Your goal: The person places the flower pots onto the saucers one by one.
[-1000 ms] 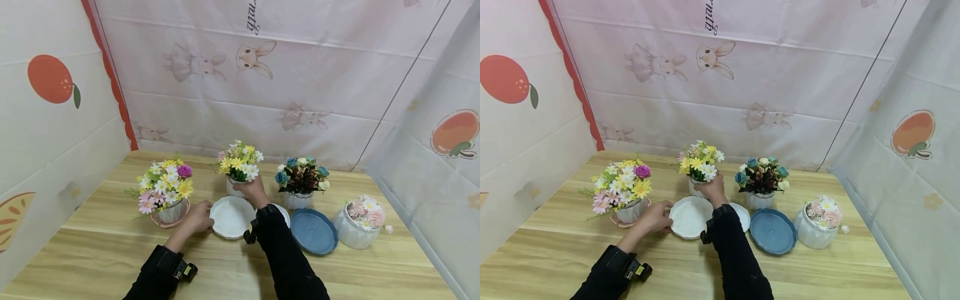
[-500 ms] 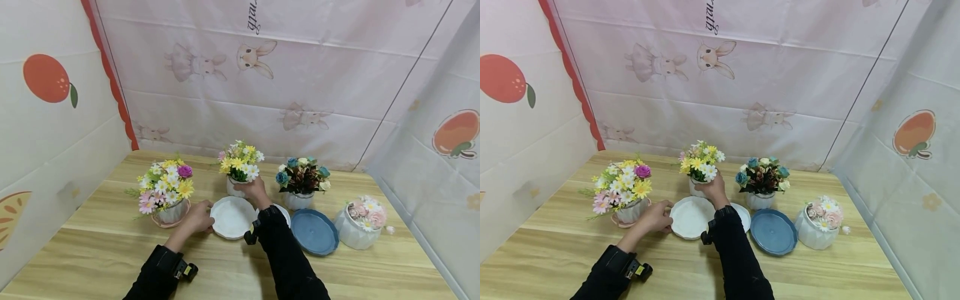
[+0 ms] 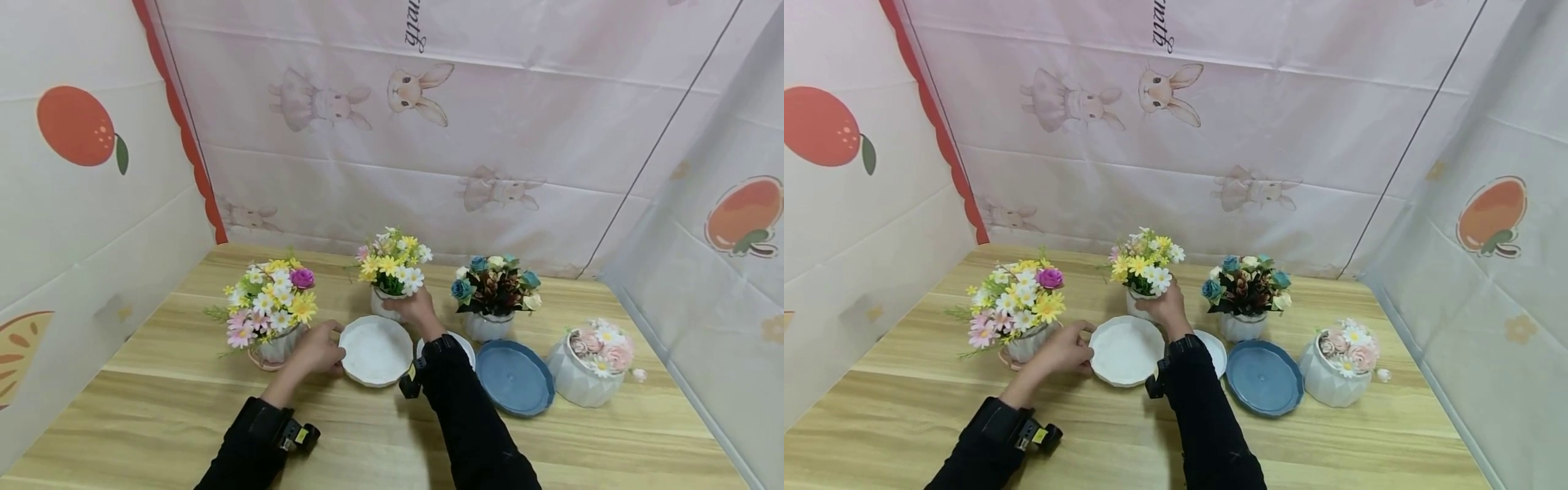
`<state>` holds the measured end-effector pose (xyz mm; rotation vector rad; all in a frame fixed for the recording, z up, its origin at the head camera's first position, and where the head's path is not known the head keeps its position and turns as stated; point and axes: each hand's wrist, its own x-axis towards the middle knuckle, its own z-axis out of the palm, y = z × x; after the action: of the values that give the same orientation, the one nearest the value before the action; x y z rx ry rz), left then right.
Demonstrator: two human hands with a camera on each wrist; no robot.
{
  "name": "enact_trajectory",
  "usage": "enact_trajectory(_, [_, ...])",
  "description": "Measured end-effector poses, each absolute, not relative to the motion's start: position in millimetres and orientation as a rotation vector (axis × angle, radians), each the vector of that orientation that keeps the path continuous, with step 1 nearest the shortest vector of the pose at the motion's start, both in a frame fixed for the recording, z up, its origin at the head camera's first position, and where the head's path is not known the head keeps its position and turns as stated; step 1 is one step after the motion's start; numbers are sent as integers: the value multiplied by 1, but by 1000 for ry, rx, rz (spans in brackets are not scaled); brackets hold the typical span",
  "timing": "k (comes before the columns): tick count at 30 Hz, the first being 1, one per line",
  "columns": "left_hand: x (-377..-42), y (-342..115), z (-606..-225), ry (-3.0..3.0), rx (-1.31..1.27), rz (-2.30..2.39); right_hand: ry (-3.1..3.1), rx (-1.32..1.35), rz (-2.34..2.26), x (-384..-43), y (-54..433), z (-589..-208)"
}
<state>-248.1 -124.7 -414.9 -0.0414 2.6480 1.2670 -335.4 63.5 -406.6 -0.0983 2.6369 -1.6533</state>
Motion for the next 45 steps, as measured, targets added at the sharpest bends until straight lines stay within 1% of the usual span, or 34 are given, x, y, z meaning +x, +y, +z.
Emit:
enact_trajectory(8, [-247, -134, -414, 2632, -38, 1259, 2637, -131, -1676, -336, 63, -408])
enact_trajectory(13, [-246, -136, -411, 2637, -88, 1190, 2622, -178, -1731, -336, 63, -411])
enact_trajectory(21, [-248, -138, -412, 2640, -131, 1152, 2599, -132, -1750, -336, 65, -414])
enact_trajectory(31, [-249, -138, -413, 2644, -129, 1145, 2747, -228, -1582, -339, 68, -415])
enact_trajectory(38, [-248, -138, -414, 2652, -122, 1172, 2734, -233, -1674, -334, 69, -417])
enact_trajectory(45, [-247, -139, -414, 2654, -92, 1189, 2649, -217, -1901, -327, 72, -411])
